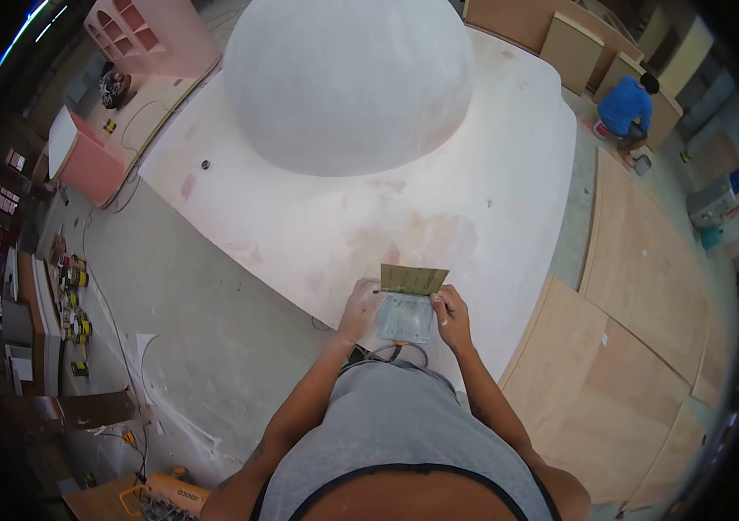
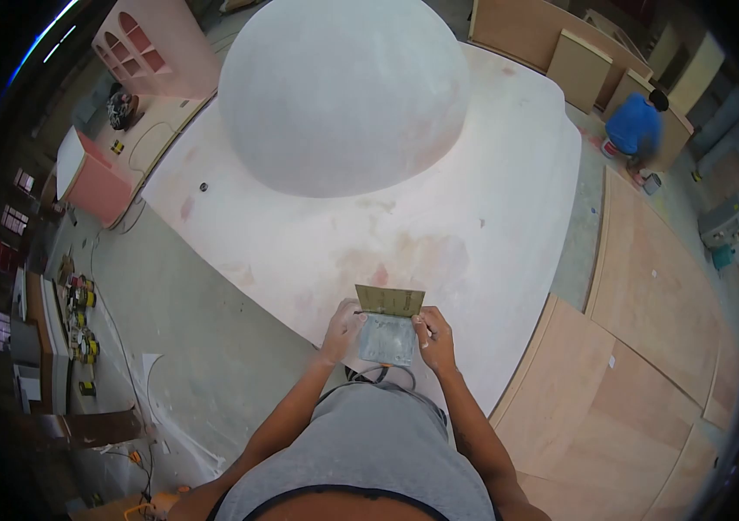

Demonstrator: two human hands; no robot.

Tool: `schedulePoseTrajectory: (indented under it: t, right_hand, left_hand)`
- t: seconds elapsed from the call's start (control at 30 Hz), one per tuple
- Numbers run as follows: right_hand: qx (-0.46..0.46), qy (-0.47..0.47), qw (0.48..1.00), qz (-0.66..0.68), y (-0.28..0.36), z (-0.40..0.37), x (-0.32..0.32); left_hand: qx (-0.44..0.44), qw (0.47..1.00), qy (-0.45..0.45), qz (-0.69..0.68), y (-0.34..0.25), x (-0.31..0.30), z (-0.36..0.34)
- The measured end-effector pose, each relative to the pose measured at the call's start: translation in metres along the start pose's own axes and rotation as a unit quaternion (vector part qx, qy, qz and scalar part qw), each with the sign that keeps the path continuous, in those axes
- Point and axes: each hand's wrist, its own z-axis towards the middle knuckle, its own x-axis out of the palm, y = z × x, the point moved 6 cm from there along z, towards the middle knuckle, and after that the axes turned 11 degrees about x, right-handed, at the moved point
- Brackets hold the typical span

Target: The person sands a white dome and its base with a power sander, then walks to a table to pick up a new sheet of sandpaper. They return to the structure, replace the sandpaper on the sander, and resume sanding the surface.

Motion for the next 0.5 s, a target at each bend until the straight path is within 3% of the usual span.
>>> schedulePoseTrajectory:
  t: [0.2,0.5]
  right_hand:
    - [-0.015,-0.091,0.995,-0.034,0.009,-0.015,0.012]
    - [0.019,-0.108,0.992,-0.055,0.013,-0.018,0.014]
  left_hand:
    - [-0.076,0.996,-0.054,-0.003,-0.001,0.009,-0.009]
    - [-0.046,0.996,-0.072,0.024,-0.011,0.010,-0.004]
